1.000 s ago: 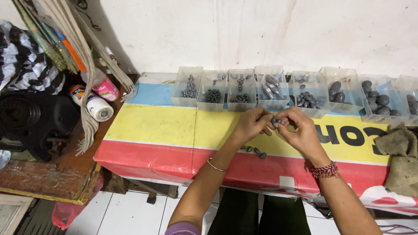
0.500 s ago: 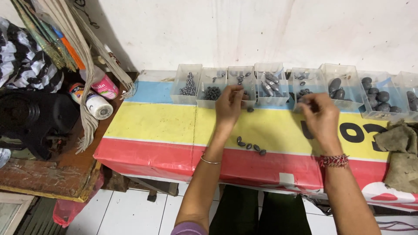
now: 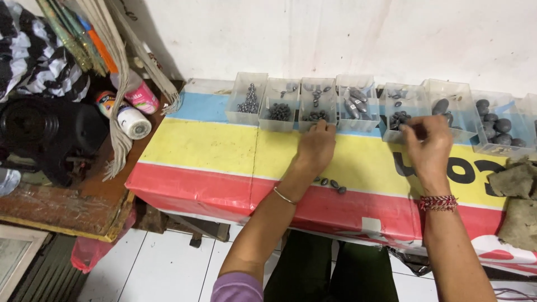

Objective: Sorting lead fishing weights by size and shape into a multi-compartment plastic organizer.

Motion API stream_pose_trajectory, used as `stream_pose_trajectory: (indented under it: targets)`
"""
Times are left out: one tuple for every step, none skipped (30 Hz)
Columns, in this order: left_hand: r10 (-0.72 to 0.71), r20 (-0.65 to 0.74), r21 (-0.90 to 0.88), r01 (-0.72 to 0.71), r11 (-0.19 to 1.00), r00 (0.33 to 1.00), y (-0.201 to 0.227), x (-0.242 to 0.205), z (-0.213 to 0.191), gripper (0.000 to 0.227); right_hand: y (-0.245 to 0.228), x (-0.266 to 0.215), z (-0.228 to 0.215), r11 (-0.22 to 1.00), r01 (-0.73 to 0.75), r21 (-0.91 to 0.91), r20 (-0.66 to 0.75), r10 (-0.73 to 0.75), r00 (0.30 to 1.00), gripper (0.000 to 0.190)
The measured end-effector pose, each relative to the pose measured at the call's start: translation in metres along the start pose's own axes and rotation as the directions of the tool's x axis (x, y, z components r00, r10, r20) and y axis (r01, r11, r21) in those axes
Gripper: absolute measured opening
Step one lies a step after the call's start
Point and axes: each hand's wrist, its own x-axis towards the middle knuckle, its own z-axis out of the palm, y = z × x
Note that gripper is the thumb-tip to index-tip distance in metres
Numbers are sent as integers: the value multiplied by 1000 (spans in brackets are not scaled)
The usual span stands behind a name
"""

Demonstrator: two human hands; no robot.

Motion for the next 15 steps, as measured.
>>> stream_pose_trajectory:
  targets:
    - [-6,-1,0,6,1000,1000,1,-1,0,27,-19,-1,-2,1000,3,3,4,-3,1000,14]
    - [6,-11,51,-6,999,1000,2,-1,1,35,-39,-1,-5,985,-88,148,159,64,985,6]
    - [20,-24,104,-17,994,1000,3,-1,0,48,-58,-1,-7,942,-192,276,317,99,943,3]
    - [15,-28,107,-12,994,999,7,-5,-14,48,-62,-8,3,942,-187,280,318,93,944,3]
    - [-2,-12,69,3,998,1000,12,-9,-27,32,-66,-14,13,904,-173,391,385,10,923,8]
    - [-18,4,30,18,999,1000,18,-13,-40,19,-69,-21,22,852,-168,496,440,-79,894,15]
    - [-21,1,33,21,999,1000,15,-12,-27,19,-82,-20,23,850,-165,499,440,-85,894,15]
    - [-16,-96,70,23,997,995,13,-10,-15,17,-95,-19,23,854,-109,508,480,-175,860,17]
    - [-7,-192,107,28,994,981,10,-7,-3,15,-108,-18,24,853,-54,519,516,-263,815,19]
    - [-10,-195,110,31,993,981,2,-2,10,15,-113,-17,25,851,-50,522,515,-268,814,19]
    - [-5,-194,99,25,995,981,-4,4,23,16,-118,-18,24,858,-41,512,537,-282,795,23]
    - [0,-194,88,18,996,981,-10,9,37,19,-122,-18,23,864,-32,502,559,-296,775,26]
    - [1,-195,87,16,996,981,-13,11,37,19,-120,-19,26,866,-30,500,558,-295,775,26]
    - [37,-195,87,-20,996,980,-16,13,37,17,-118,-19,29,866,9,500,562,-332,757,25]
    - [69,-195,87,-53,995,978,-19,13,36,16,-116,-20,32,863,47,503,568,-371,735,23]
